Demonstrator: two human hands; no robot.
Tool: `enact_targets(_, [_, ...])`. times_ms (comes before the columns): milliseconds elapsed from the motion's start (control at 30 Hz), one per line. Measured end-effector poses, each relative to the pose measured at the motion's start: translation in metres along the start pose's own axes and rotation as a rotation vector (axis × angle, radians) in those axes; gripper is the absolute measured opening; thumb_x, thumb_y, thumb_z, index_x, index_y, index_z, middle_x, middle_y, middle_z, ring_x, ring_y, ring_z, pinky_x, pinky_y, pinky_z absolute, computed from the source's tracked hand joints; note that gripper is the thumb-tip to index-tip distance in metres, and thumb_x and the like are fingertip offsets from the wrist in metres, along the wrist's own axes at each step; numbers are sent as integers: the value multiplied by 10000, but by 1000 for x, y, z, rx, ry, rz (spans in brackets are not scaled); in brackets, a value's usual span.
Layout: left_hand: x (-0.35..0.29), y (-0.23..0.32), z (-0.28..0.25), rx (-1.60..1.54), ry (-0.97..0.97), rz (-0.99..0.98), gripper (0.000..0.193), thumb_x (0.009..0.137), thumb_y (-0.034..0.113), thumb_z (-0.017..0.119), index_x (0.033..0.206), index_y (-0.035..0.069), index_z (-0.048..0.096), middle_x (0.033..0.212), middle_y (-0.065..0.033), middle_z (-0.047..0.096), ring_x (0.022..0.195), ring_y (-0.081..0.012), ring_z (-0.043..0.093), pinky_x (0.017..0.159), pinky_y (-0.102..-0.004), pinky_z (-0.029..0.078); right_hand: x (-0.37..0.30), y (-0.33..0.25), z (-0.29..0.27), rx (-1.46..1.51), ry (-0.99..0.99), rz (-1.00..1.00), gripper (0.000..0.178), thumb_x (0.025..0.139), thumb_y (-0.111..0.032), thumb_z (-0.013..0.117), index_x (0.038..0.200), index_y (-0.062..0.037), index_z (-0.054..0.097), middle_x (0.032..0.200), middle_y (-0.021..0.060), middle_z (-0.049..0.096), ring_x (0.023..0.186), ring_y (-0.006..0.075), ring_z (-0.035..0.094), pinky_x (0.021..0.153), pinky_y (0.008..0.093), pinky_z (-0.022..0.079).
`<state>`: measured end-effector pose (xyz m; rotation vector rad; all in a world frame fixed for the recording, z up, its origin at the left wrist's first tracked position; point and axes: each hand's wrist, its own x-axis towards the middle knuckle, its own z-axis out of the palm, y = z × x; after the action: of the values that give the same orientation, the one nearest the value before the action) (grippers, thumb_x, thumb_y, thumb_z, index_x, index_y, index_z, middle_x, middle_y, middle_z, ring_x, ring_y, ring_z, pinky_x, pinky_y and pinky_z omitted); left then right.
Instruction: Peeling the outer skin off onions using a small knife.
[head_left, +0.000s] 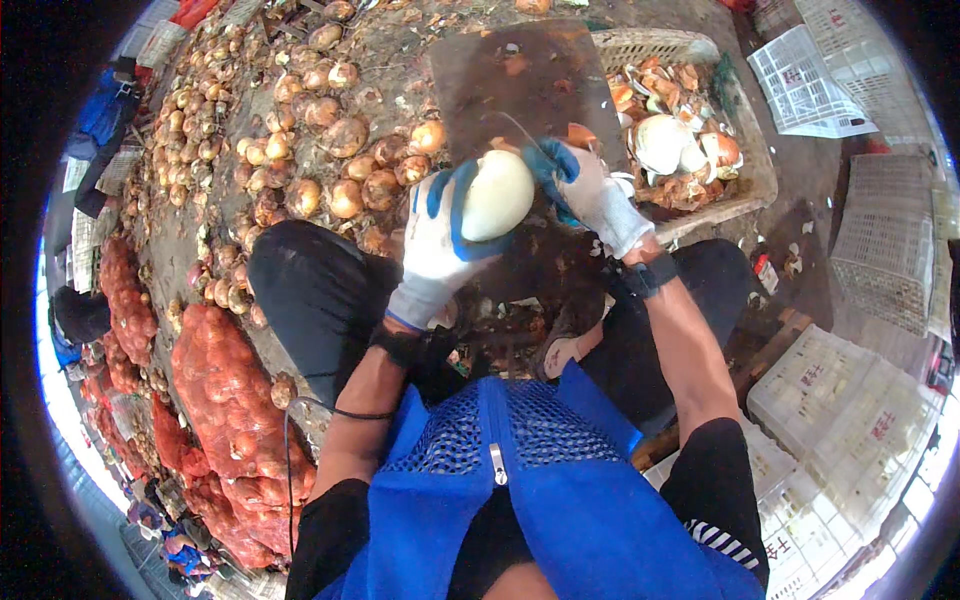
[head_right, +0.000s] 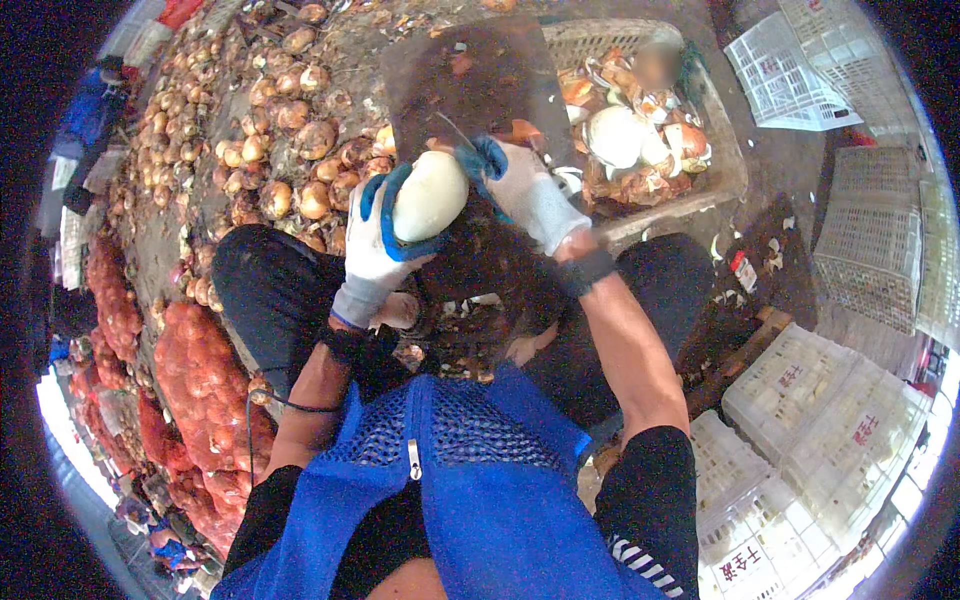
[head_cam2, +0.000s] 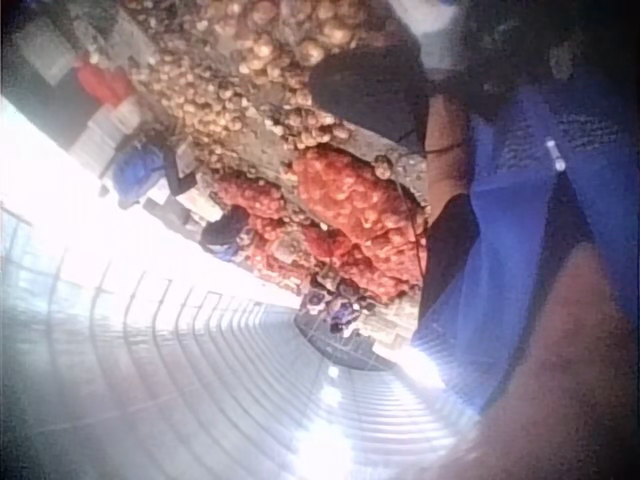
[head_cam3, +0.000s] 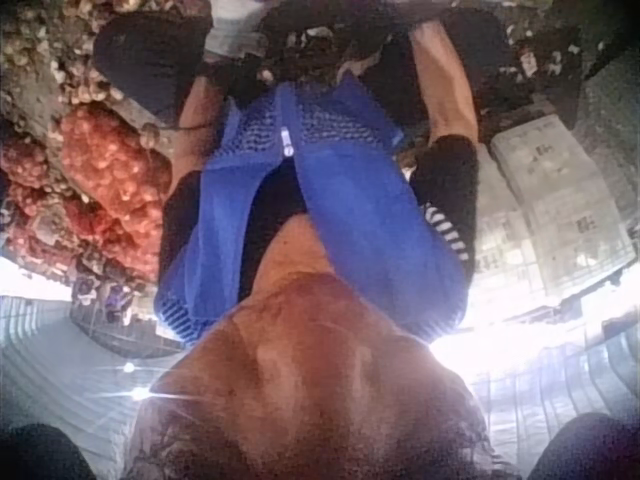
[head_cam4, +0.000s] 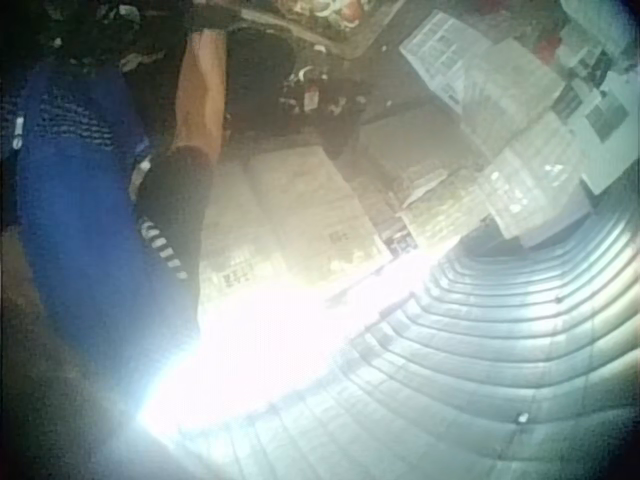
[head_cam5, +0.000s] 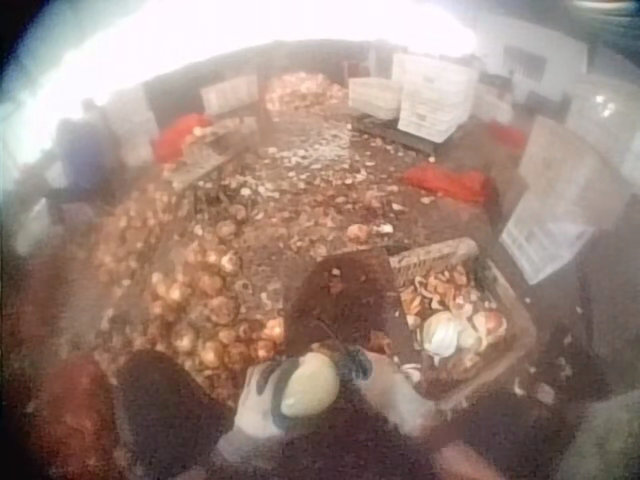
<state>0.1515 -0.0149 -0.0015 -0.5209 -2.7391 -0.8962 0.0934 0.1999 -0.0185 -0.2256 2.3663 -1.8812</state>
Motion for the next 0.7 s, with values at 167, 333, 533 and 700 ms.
enact_targets(167, [3, -2, 2, -128, -4, -44, 967, 587, 258, 880, 1425, 78, 433, 1279, -172, 516, 1185, -394, 486, 996, -481, 441, -16, -8, -2, 74, 80, 164, 237, 946, -236, 675, 1014, -11, 645, 789, 54, 635, 734, 110, 522, 676, 302, 485])
enact_targets(333, [17, 16, -1, -151, 68, -18, 1042, 565, 227, 884, 1460, 46, 382, 1286, -212, 501, 1201, -403, 483, 1027, -494, 404, -31, -47, -11, 118, 41, 308, 224, 925, -219, 703, 973, -28, 596, 765, 17, 592, 641, 73, 507, 572, 261, 452])
enact_targets(533, [21, 30, 0, 79, -2, -56, 1038, 549, 270, 891, 1430, 27, 399, 1282, -193, 522, 1216, -397, 478, 1050, -505, 362, -37, -40, -8, -2, -37, 158, 191, 912, -173, 702, 983, -23, 608, 767, 28, 615, 665, 107, 545, 590, 293, 473])
enact_targets(700, [17, 25, 3, 86, -28, -38, 1018, 546, 289, 888, 1412, 27, 422, 1306, -188, 541, 1209, -387, 503, 1052, -492, 359, -24, -11, -30, 74, 29, 317, 199, 900, -198, 712, 970, -37, 618, 709, 19, 603, 595, 112, 543, 538, 302, 458])
